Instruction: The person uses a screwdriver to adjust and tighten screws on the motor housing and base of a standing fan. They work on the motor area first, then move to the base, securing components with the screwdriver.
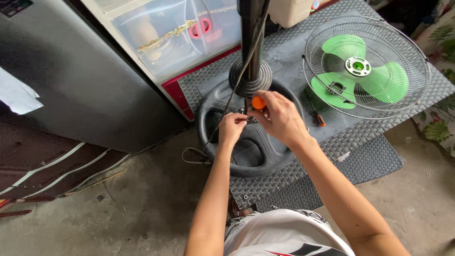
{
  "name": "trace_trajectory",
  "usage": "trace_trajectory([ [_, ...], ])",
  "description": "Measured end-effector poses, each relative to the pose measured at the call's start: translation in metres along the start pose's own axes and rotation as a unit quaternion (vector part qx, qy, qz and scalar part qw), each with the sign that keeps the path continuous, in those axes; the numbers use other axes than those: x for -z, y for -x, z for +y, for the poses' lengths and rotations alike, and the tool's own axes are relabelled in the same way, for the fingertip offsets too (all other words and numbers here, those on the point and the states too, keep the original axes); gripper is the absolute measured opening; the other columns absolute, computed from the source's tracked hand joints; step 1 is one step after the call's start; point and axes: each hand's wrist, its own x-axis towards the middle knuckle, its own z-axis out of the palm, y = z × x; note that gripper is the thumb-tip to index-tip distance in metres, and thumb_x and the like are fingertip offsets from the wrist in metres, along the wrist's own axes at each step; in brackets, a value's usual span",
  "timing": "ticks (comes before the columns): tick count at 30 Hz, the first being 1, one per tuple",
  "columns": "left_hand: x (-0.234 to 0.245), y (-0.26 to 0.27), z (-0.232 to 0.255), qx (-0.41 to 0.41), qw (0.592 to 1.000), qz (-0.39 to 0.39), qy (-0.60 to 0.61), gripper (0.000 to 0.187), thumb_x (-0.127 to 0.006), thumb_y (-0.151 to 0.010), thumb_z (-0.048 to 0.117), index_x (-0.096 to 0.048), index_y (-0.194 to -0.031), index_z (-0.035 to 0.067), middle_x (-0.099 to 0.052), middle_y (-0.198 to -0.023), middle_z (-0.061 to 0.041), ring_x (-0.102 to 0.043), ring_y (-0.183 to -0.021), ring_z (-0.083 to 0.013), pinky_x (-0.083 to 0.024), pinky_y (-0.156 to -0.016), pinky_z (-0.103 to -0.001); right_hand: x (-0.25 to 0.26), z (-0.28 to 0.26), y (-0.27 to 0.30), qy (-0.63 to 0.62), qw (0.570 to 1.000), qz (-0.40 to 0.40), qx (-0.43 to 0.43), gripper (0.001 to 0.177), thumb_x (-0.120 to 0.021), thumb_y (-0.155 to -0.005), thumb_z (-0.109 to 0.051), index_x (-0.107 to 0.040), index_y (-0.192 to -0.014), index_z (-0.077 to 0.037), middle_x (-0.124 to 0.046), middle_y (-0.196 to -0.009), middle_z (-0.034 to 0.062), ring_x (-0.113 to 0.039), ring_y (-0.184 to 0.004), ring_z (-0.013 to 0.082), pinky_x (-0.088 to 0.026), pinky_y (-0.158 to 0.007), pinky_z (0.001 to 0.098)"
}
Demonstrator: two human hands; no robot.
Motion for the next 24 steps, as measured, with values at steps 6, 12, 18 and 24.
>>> trace_trajectory([
  [6,0.022,-0.011,0.013,0.008,0.997,-0.077,-0.002,0.018,-0.078,-0.081,0.009,-0.079,-0.099,0.006,-0.08,-0.09,-0.008,-0.078,-0.083,-0.0185,-0.06,-0.079,-0.03,-0.016,-0.004,-0.004,0.003,0.995,0.026,-0.092,0.043,-0.087,-0.085,-0.022,-0.057,-0.106,0.001,-0.066,-0.08,0.0116,-0.069,-0.066,0.0237,-0.056,-0.061,0.0362],
  [12,0.031,-0.008,0.037,-0.018,0.997,-0.077,-0.019,0.021,-0.081,-0.08,0.013,-0.079,-0.099,0.005,-0.08,-0.091,-0.009,-0.077,-0.083,-0.0185,-0.06,-0.079,-0.03,-0.018,-0.008,-0.006,0.007,0.993,0.054,-0.103,0.042,-0.087,-0.086,-0.02,-0.056,-0.105,0.0,-0.067,-0.081,0.0108,-0.071,-0.065,0.0214,-0.058,-0.06,0.0332],
  [18,0.034,-0.006,0.05,-0.036,0.996,-0.074,-0.03,0.016,-0.078,-0.084,0.013,-0.078,-0.097,0.004,-0.078,-0.084,-0.01,-0.077,-0.075,-0.0197,-0.058,-0.073,-0.031,-0.019,-0.01,-0.008,-0.015,0.992,0.049,-0.116,0.042,-0.086,-0.085,-0.019,-0.058,-0.11,0.0,-0.068,-0.083,0.0118,-0.072,-0.066,0.0222,-0.058,-0.061,0.0335],
  [24,0.034,-0.005,0.049,-0.017,0.997,-0.078,-0.017,0.016,-0.078,-0.085,0.013,-0.077,-0.097,0.003,-0.078,-0.082,-0.01,-0.076,-0.072,-0.0195,-0.057,-0.069,-0.031,-0.018,-0.009,-0.008,0.002,0.993,0.043,-0.112,0.043,-0.087,-0.085,-0.022,-0.058,-0.107,0.001,-0.068,-0.087,0.0151,-0.072,-0.073,0.0297,-0.058,-0.064,0.0377],
])
